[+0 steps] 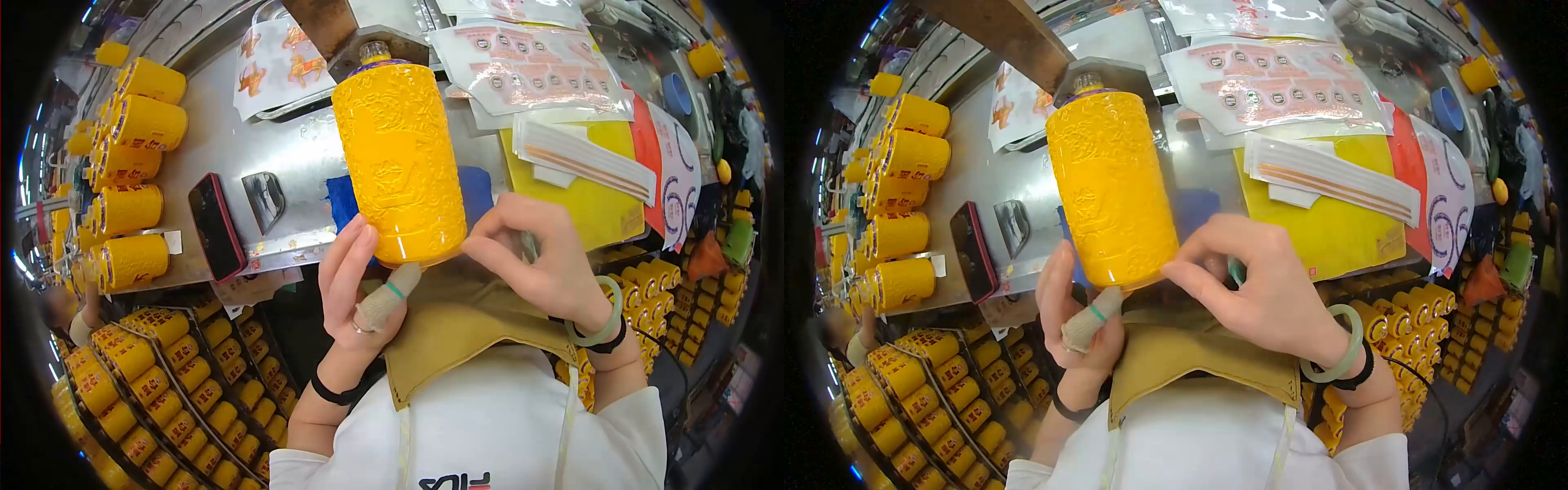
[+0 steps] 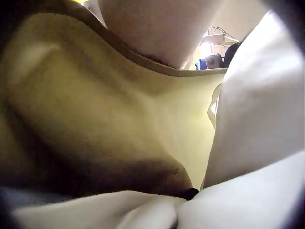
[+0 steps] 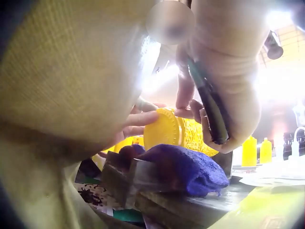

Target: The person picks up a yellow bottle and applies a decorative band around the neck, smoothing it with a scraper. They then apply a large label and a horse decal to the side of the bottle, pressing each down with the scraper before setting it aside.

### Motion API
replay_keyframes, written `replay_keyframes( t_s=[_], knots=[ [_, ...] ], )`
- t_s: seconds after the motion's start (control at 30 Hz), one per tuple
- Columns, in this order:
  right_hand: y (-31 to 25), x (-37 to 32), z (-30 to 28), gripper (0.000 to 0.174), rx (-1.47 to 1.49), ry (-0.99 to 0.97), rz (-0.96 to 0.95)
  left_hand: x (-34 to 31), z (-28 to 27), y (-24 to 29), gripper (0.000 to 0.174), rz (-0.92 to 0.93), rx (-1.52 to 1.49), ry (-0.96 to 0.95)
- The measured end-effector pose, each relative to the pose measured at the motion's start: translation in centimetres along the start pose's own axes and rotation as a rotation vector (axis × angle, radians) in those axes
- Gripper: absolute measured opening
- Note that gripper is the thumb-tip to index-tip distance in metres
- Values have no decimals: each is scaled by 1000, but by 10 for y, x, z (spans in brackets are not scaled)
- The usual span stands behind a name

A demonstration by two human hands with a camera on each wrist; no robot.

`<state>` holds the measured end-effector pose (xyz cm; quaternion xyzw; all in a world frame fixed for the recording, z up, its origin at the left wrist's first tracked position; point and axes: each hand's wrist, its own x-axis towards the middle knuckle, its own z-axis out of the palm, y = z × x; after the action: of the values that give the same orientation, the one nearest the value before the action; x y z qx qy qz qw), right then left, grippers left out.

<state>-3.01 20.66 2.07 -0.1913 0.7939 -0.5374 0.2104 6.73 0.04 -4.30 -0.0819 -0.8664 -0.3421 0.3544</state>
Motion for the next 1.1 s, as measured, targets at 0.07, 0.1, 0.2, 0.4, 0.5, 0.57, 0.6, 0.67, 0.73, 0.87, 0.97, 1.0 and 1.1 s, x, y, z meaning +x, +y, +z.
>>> replay_keyframes(
  t_s=[0.07, 0.1, 0.2, 0.4, 0.5, 0.57, 0.6, 0.67, 0.73, 0.87, 0.97, 1.0, 1.1],
  knots=[
    [0, -1, -1, 12, 0, 5, 5, 2, 2, -1, 34, 74, 16, 18],
    [0, 0, -1, 12, 1, 5, 7, 6, 1, 2, 33, 86, 10, -29],
    [2, 0, 1, 13, -8, 17, -2, 11, -3, -1, 34, 95, -53, -103],
    [1, 2, 9, 17, 16, 35, -35, -2, 1, -8, 52, -58, -140, -29],
    [0, 2, 10, 17, 10, 35, -31, 4, -3, -5, 52, 8, -89, -54],
    [0, 1, 9, 17, 8, 42, -20, 5, -5, -2, 47, 26, -60, -54],
    [1, 1, 9, 17, -1, 44, -38, 4, -8, -2, 41, 71, -10, -85],
    [2, 1, 9, 16, -9, 45, -55, 7, -9, -1, 37, 116, 40, -117],
    [2, 1, 7, 15, -70, 57, -96, 12, -6, -3, 26, 112, -53, -111],
    [5, -1, 3, 14, -4, 110, 46, 3, 6, 3, 37, -170, -153, 38],
    [6, -1, 10, 17, 121, 111, 62, -7, 9, -3, 47, -255, -254, 98],
    [6, -1, 13, 19, 182, 72, 59, -7, 10, -3, 50, -234, -259, 108],
    [9, -2, 26, 23, 212, 59, 26, -8, 10, -4, 50, -216, -242, 100]
  ],
)
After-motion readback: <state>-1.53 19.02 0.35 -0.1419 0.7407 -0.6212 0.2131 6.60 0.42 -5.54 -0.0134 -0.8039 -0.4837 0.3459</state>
